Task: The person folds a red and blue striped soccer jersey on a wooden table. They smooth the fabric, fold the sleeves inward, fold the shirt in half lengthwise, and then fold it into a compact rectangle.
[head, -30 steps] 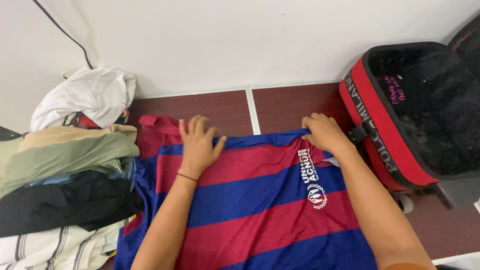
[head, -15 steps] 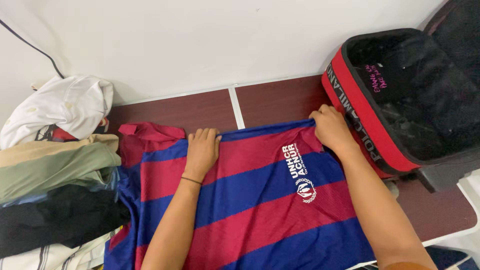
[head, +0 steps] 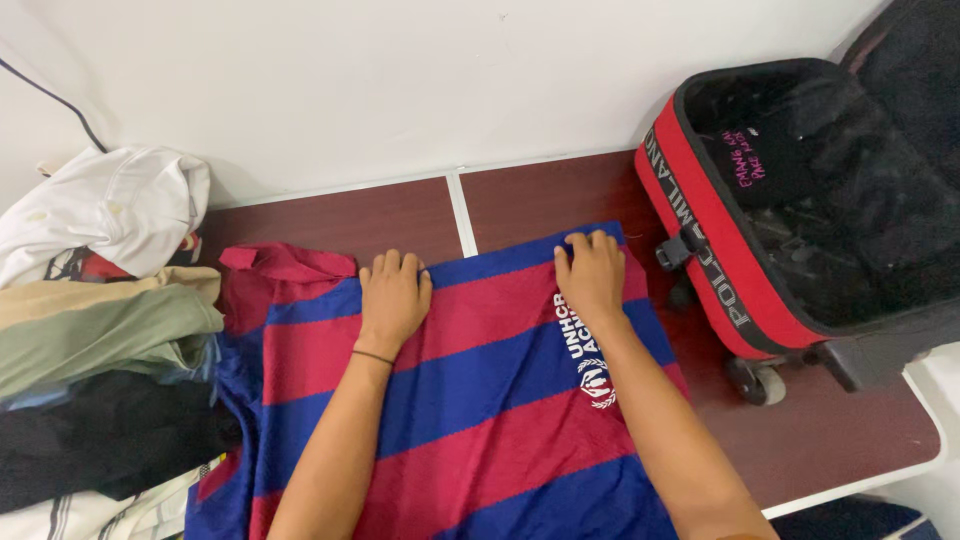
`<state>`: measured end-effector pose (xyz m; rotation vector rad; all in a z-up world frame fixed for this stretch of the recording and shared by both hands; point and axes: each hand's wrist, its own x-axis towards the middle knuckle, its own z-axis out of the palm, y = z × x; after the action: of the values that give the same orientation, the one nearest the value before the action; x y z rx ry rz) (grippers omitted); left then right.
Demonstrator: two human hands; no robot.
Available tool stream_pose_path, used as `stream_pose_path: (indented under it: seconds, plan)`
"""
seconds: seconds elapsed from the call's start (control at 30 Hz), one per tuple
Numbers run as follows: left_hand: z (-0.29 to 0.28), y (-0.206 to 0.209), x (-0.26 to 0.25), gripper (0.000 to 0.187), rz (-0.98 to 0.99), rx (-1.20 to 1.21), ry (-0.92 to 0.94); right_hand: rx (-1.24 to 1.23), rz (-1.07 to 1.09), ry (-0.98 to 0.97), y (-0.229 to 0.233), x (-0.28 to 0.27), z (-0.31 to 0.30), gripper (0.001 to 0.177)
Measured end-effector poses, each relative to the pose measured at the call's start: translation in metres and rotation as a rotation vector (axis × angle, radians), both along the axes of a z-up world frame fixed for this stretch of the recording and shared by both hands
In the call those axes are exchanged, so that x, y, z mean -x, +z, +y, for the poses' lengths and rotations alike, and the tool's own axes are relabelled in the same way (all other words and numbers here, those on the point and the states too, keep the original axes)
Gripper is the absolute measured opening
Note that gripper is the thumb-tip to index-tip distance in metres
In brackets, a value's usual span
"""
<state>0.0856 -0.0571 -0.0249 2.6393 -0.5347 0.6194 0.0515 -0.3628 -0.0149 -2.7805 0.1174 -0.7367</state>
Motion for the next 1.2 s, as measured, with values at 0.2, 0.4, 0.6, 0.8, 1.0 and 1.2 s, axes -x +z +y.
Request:
stream_pose_path:
  seconds: [0.2, 0.4, 0.6, 0.8, 1.0, 1.2]
  plan:
    - [0.018, -0.001, -0.008, 0.018, -0.008, 0.03, -0.034, -0.062, 0.007, 0.203, -0.013, 0.024, -0.025, 0.044]
    - [0.025, 0.02, -0.009, 0.021, -0.109, 0.094, -0.158, -0.057, 0.077, 0.246, -0.012, 0.033, -0.037, 0.047]
    - [0.049, 0.032, 0.018, 0.022, -0.004, 0.041, 0.057, 0.145, 0.022, 0.161, 0.002, 0.034, -0.014, 0.04]
    - [0.075, 0.019, 0.049, 0.039, 0.048, -0.117, 0.228, 0.037, 0.092, 0.423, 0.006, 0.023, 0.054, 0.04]
    - [0.083, 0.013, 0.05, 0.067, 0.058, -0.087, 0.292, 0.083, 0.252, 0.375, -0.001, 0.015, 0.054, 0.063]
    - [0.091, 0.003, 0.018, 0.073, 0.088, -0.12, 0.163, 0.072, 0.416, 0.292, -0.008, -0.004, 0.006, 0.074]
